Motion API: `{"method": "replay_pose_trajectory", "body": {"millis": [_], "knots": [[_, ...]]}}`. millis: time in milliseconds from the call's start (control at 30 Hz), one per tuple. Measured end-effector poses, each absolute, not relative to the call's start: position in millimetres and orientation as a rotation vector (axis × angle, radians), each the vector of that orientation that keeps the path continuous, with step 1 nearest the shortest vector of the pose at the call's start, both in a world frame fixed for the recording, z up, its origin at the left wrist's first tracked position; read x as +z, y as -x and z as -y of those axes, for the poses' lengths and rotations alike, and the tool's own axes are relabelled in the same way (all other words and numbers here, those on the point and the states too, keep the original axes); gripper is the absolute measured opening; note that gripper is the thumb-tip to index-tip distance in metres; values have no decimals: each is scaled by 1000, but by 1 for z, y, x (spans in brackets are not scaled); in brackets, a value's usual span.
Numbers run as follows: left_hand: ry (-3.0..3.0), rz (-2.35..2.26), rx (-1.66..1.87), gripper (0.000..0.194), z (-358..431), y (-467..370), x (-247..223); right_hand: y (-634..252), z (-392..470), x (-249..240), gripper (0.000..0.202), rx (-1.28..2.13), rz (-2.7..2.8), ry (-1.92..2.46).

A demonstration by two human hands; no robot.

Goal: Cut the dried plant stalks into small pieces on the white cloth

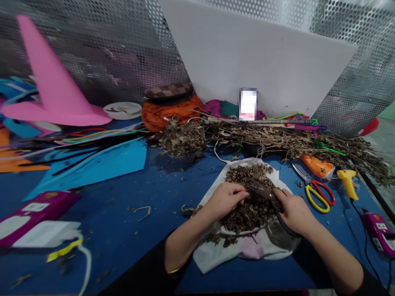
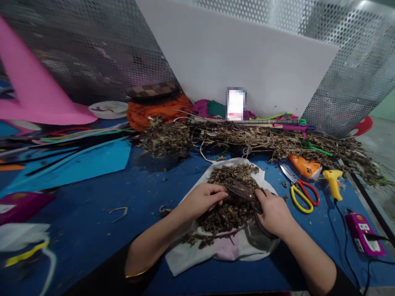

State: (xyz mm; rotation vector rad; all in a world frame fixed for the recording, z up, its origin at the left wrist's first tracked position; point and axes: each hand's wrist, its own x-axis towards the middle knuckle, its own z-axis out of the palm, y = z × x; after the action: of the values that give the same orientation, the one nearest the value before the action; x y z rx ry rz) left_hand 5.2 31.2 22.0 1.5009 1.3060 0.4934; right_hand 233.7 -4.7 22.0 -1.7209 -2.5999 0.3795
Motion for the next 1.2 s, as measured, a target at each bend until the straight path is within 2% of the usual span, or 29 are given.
{"method": "replay_pose_trajectory", "body": {"millis": [333, 667, 1200], "knots": [[-1460, -1309, 501, 29, -32, -5, 20, -237, 3, 18, 36, 357, 2609, 1770], [-1428, -1247, 545, 28, -33, -3, 21, -239, 4, 31, 47, 462, 2525, 1746], [-1390, -1263, 608, 28, -31, -3, 24, -238, 4, 37, 43, 540, 2485, 1700]]}}
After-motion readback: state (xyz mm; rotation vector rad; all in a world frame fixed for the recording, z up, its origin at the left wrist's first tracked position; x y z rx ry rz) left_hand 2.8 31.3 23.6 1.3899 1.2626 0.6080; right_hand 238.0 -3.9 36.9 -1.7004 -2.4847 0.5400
